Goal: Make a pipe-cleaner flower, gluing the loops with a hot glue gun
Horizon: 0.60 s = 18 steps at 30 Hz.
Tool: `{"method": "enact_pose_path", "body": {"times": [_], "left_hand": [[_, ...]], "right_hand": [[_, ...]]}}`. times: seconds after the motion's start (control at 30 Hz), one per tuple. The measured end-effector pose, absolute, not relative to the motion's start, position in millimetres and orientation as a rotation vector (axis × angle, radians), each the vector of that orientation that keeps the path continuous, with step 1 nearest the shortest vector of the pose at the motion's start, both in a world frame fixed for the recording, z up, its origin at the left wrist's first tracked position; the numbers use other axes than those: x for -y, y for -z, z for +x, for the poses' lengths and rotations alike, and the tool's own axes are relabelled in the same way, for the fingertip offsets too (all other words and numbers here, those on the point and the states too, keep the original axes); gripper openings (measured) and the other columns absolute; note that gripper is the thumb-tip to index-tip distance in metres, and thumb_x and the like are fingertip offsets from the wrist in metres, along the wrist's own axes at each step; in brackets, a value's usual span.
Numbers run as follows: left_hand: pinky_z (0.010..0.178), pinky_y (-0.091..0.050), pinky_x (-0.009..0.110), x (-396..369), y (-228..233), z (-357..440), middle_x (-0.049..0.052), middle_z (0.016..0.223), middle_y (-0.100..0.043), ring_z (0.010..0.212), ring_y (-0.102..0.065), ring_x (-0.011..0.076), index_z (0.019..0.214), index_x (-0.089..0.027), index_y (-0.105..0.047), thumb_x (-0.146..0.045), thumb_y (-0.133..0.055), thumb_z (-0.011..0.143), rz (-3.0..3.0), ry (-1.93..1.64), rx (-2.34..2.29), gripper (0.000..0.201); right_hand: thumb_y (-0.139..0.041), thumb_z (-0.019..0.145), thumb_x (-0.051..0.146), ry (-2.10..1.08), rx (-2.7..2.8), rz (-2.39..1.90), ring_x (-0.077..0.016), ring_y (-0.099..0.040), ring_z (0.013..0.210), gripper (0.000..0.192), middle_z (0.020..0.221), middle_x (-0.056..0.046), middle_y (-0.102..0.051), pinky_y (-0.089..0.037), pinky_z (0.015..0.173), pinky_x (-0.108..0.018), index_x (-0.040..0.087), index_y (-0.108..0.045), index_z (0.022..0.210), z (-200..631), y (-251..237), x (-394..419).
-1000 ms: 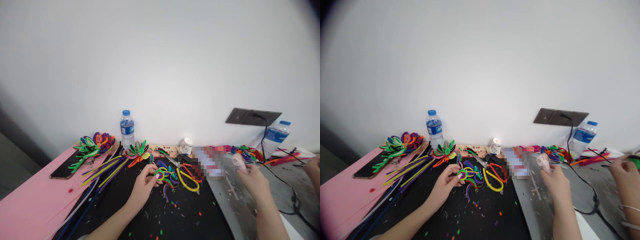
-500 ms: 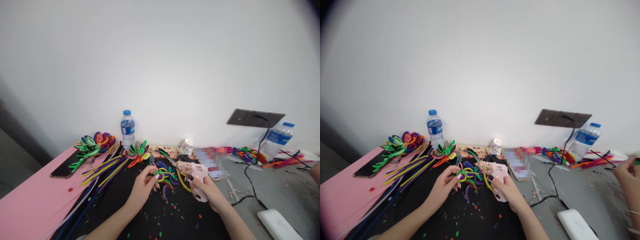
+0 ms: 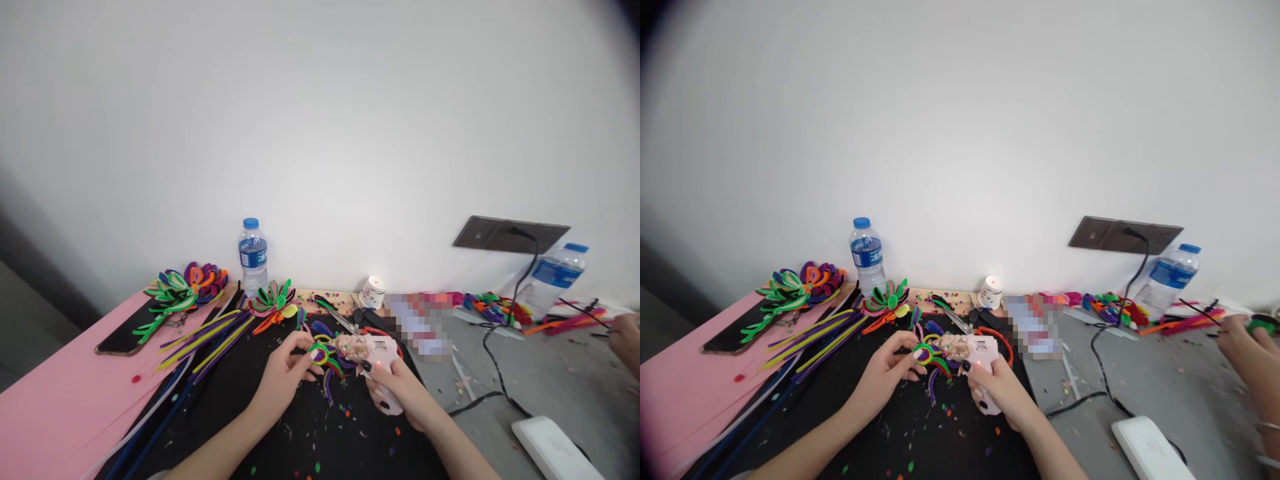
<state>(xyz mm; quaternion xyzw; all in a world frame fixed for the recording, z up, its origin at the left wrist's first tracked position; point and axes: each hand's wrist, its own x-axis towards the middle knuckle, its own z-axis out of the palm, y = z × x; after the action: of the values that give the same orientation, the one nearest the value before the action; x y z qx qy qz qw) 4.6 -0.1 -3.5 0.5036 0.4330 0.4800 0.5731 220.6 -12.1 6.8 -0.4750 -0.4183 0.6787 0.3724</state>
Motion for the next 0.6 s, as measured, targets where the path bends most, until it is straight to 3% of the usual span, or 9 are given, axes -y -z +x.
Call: {"method": "enact_pose_path", "body": {"times": [0.6], "left_hand": [[0.056, -0.051, 0.026, 1.1, 4.3, 5.9, -0.001, 0.086, -0.054, 0.062, -0.066, 0.0159, 0.088, -0.020, -0.054, -0.029, -0.057, 0.076, 1.206, -1.129, -1.029, 0.016]], "right_hand": [[-0.067, 0.069, 0.045, -1.745, 1.104, -1.191, -0.0046, -0.034, 0.037, 0.043, 0.046, 0.011, -0.043, -0.029, 0.033, -0.016, 0.018, -0.042, 0.092, 219.1, -1.8, 12.5]]}}
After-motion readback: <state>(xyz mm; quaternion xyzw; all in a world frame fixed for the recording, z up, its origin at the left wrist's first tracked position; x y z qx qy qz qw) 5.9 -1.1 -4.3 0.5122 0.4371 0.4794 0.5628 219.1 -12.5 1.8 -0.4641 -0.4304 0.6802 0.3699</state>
